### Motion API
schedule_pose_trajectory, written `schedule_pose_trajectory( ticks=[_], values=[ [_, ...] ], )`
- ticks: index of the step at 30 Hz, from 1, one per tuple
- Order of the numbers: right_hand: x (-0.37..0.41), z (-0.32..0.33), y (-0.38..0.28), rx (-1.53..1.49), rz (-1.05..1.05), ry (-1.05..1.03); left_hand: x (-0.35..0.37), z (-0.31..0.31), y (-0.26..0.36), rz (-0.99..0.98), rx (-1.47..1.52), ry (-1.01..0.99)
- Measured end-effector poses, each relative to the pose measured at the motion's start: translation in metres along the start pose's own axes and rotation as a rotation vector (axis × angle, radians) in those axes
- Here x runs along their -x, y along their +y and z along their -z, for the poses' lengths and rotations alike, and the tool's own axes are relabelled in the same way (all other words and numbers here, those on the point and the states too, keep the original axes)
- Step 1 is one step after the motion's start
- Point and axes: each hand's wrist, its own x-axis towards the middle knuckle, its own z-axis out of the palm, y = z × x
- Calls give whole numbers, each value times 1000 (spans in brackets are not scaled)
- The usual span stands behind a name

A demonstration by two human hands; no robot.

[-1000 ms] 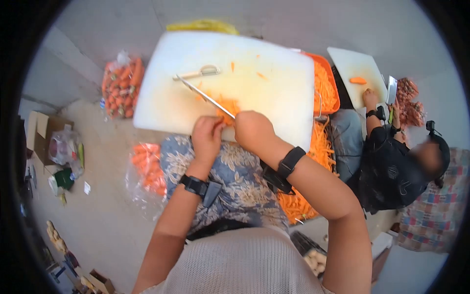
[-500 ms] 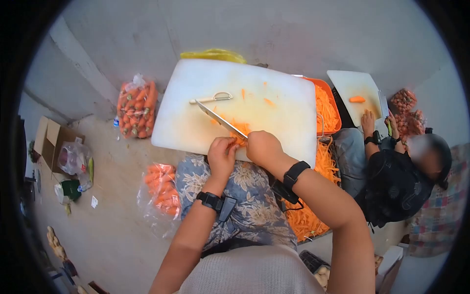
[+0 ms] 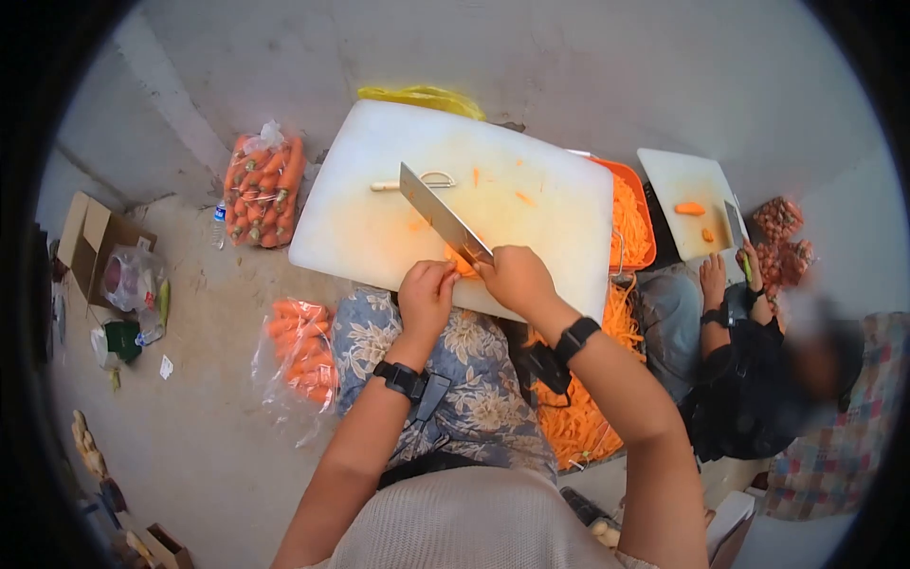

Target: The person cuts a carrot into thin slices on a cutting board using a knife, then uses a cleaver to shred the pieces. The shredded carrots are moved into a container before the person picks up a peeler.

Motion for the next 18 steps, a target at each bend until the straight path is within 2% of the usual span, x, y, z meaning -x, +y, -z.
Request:
schedule_pose_trajectory(
  ticks=[4, 7, 13, 18],
  values=[
    [18, 14, -6, 28, 33, 75, 1, -1, -1, 4, 4, 5],
    [20, 17, -4, 36, 45, 76, 1, -1, 2, 45, 35, 6],
    [29, 24, -4, 52, 59, 55, 0, 3, 6, -28, 21, 5],
    [36, 23, -3, 68, 85, 36, -1, 2, 6, 4, 21, -8]
  ],
)
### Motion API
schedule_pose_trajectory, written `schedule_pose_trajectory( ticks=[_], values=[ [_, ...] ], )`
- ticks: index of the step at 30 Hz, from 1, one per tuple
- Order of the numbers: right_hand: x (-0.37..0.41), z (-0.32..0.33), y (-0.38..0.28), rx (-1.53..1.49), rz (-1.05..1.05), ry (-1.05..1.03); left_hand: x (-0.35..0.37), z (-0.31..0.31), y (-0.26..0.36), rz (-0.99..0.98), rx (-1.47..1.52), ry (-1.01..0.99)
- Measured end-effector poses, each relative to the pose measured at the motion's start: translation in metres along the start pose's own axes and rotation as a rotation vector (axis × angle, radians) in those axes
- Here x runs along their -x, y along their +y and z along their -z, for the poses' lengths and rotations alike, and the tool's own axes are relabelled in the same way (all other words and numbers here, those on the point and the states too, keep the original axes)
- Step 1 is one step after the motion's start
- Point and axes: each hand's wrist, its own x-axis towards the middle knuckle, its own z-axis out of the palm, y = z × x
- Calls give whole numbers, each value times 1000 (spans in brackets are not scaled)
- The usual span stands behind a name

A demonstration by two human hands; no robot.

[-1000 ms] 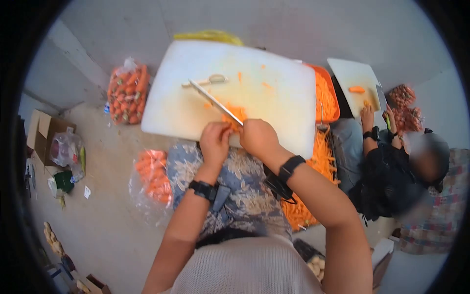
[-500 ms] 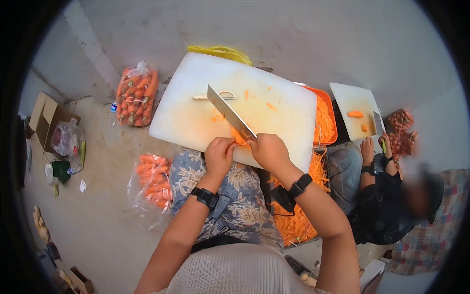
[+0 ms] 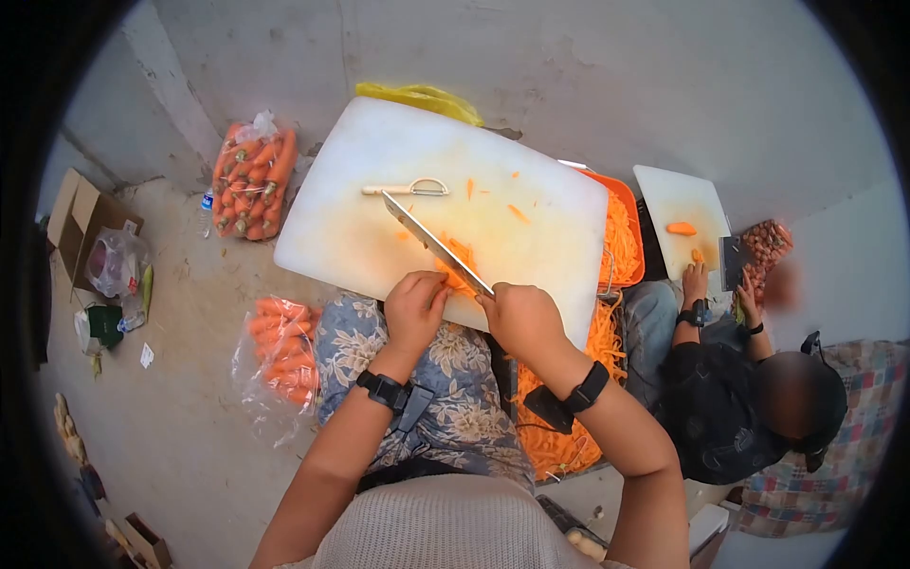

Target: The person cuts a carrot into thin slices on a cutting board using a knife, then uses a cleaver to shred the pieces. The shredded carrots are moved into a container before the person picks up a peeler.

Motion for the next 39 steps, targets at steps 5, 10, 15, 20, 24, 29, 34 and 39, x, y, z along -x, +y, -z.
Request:
schedule_pose_trajectory(
  ticks=[5, 10, 15, 20, 24, 29, 34, 39],
  values=[
    [-2, 1, -1, 26, -3, -44, -1, 0, 4, 31, 9, 13],
    [-8, 1, 0, 50, 20, -77, -5, 3, 7, 14, -16, -2],
    [-19, 0, -1, 60, -4, -143, -4, -1, 3, 33, -3, -15],
    [-34, -28, 1, 77, -35, -174, -1, -3, 1, 8, 23, -34],
    [-27, -42, 22, -107, -103, -54, -1, -3, 1, 24, 20, -11],
    [-12, -23, 21, -234, -172, 35, 2, -3, -4, 33, 36, 14],
    [5, 1, 8, -129, -107, 51, 2, -6, -1, 24, 11, 30],
    [5, -4, 0, -66, -48, 14, 2, -5, -2, 35, 11, 47]
  ],
)
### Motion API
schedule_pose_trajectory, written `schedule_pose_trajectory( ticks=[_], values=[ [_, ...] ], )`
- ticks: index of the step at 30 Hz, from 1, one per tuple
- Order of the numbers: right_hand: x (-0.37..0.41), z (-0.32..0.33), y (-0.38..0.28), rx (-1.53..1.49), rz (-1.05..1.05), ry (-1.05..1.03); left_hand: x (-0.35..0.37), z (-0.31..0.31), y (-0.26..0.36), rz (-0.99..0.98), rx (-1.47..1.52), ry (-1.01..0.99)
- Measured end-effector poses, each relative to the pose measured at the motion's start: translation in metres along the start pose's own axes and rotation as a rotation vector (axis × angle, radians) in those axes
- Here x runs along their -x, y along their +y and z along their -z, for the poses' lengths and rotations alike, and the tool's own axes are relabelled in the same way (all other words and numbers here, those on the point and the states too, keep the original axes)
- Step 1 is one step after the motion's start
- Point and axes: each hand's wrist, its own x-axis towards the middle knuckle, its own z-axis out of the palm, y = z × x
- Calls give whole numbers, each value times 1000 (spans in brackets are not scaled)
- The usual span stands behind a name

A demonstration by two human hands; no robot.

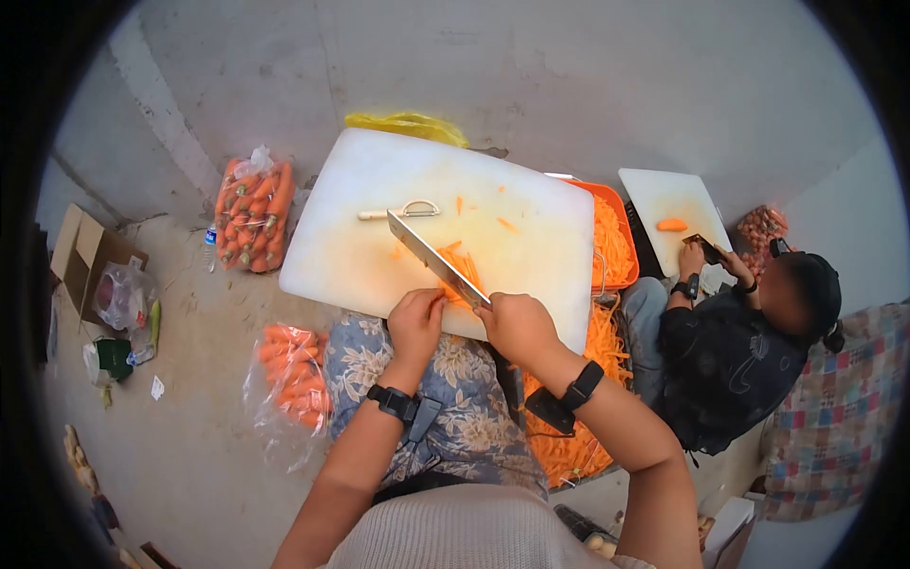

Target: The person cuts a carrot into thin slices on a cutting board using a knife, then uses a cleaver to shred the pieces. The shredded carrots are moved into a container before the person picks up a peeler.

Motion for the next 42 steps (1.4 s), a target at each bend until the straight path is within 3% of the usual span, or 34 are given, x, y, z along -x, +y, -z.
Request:
schedule_pose_trajectory(
  ticks=[14, 18, 30, 42],
  values=[
    [-22, -10, 9, -16, -44, -169, -2, -1, -1, 6, -10, -28],
    [-29, -31, -5, 102, -90, -175, -1, -2, -5, 13, -13, -49],
    [-10, -15, 0, -28, -48, 30, -2, 2, -3, -35, -48, -110],
    [-13, -6, -9, 15, -80, -126, -3, 3, 1, 3, -25, -81]
  ],
)
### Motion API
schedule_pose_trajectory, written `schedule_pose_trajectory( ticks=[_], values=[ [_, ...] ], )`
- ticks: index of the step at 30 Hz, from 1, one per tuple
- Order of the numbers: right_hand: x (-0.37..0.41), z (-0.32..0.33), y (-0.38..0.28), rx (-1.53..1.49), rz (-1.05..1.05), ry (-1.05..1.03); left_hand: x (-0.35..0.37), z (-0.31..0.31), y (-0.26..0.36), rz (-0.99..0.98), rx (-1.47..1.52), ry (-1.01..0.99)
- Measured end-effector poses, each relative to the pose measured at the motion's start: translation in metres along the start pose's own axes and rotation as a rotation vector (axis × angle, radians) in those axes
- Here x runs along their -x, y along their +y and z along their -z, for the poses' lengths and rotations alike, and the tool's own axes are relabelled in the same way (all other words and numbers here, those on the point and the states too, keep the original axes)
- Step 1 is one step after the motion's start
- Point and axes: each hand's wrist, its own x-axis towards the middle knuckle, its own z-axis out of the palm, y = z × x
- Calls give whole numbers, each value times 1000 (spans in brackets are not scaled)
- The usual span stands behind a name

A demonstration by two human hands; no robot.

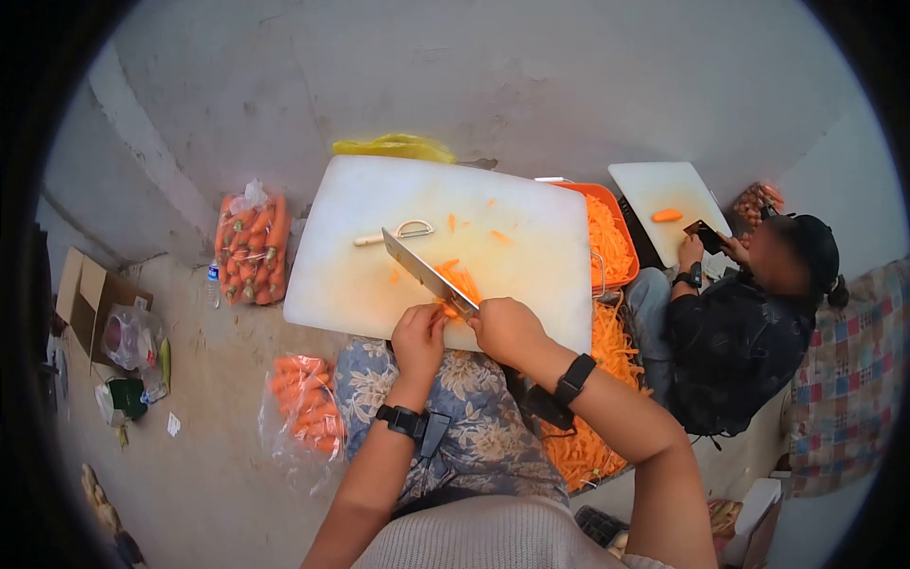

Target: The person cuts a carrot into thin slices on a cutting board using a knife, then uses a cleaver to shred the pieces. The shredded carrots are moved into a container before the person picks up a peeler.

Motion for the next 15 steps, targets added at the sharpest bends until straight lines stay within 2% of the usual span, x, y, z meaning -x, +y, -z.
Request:
schedule_pose_trajectory(
  ticks=[7, 10, 13, 15],
  values=[
    [-15, -10, -5, 74, 17, -48, 1, -4, -6, 18, 7, -15],
    [-18, -25, -1, 64, 7, 4, -2, -4, -5, -26, -53, -28],
    [-26, -36, 3, 87, 123, 64, -2, -5, -8, -50, -72, -14],
    [-23, -37, 6, 32, 50, 112, -2, -2, -6, -56, -61, -14]
  ],
)
